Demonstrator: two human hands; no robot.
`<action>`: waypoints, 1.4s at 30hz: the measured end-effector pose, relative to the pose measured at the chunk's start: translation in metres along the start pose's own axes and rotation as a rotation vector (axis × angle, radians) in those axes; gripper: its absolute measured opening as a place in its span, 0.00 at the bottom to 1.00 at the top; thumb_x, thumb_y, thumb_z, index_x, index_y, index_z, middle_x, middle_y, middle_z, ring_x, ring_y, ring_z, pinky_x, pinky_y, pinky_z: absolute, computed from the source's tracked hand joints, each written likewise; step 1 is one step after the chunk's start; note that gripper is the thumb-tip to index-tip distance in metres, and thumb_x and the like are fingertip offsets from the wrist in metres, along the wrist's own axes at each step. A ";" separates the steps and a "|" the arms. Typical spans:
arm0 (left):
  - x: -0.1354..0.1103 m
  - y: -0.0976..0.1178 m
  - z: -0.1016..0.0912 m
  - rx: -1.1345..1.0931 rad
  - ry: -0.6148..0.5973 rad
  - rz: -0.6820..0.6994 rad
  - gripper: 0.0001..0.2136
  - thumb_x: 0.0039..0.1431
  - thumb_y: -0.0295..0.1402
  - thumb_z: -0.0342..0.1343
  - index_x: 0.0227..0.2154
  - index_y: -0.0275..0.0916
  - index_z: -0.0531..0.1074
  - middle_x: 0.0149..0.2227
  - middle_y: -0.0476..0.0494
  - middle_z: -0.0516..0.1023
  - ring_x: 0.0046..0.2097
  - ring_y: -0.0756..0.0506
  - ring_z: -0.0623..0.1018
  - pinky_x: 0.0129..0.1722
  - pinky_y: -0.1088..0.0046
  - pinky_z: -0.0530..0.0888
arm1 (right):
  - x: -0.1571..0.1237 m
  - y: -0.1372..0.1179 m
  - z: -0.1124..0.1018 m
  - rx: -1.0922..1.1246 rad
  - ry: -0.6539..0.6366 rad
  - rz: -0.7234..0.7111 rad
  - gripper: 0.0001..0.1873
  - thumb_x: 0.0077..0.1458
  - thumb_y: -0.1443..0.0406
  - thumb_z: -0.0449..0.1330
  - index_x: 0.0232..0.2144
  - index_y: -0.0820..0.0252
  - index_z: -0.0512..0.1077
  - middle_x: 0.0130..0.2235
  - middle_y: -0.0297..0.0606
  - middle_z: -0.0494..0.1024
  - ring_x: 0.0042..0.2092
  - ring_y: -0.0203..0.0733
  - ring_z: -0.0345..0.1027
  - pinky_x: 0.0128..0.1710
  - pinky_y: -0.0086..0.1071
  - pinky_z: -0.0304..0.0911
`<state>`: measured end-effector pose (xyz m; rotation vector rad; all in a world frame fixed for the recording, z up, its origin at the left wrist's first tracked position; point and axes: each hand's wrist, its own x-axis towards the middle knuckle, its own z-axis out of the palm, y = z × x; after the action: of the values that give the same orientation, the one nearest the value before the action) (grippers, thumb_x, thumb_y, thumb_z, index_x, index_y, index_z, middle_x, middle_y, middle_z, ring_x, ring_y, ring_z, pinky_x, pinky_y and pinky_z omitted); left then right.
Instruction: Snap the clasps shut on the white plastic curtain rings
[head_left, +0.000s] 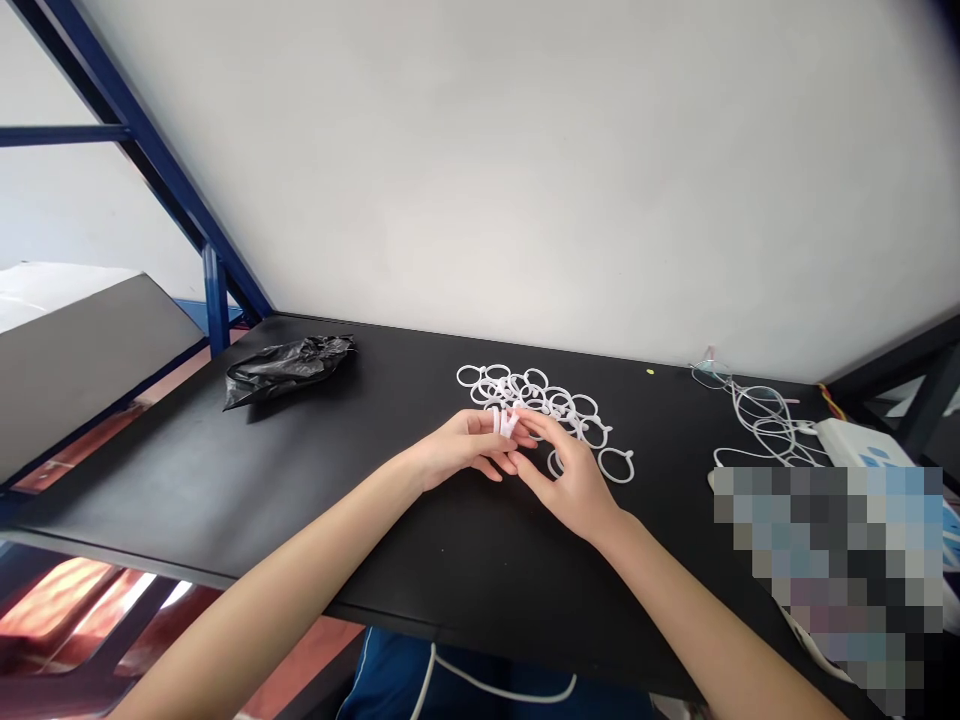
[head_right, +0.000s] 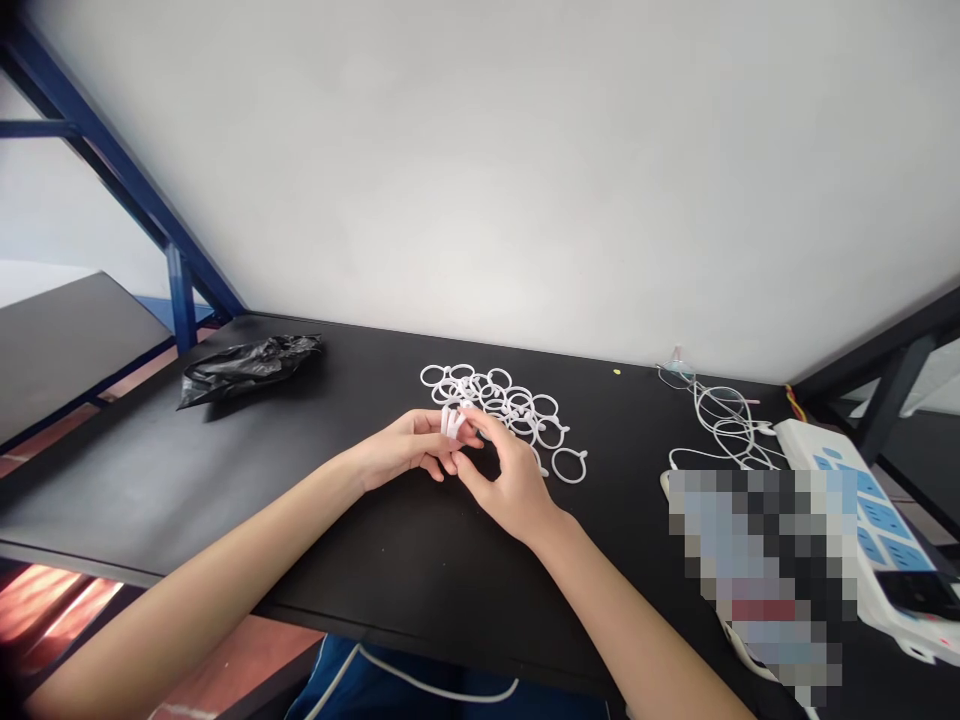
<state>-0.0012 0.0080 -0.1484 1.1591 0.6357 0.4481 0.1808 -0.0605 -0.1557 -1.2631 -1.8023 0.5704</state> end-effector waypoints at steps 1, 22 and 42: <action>0.000 0.000 0.000 0.004 -0.012 0.008 0.11 0.55 0.35 0.64 0.41 0.37 0.78 0.46 0.39 0.80 0.32 0.53 0.79 0.30 0.81 0.78 | -0.001 -0.001 0.001 0.017 -0.007 0.016 0.25 0.57 0.65 0.60 0.57 0.53 0.64 0.57 0.40 0.73 0.57 0.46 0.69 0.58 0.45 0.66; 0.003 -0.009 0.001 0.341 -0.209 0.301 0.08 0.58 0.24 0.55 0.34 0.33 0.79 0.38 0.42 0.82 0.44 0.46 0.79 0.50 0.71 0.73 | 0.010 -0.004 -0.003 0.530 -0.034 0.387 0.17 0.48 0.56 0.69 0.39 0.57 0.77 0.36 0.40 0.81 0.40 0.46 0.76 0.45 0.43 0.71; -0.010 -0.004 0.025 0.216 -0.384 0.070 0.16 0.65 0.44 0.50 0.38 0.35 0.73 0.34 0.40 0.79 0.29 0.49 0.79 0.28 0.75 0.77 | 0.003 -0.017 0.004 0.496 -0.029 0.303 0.11 0.53 0.57 0.66 0.38 0.53 0.80 0.42 0.40 0.83 0.41 0.48 0.78 0.41 0.41 0.75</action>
<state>0.0080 -0.0170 -0.1434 1.4312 0.3144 0.2082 0.1679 -0.0638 -0.1442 -1.1810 -1.3749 1.1305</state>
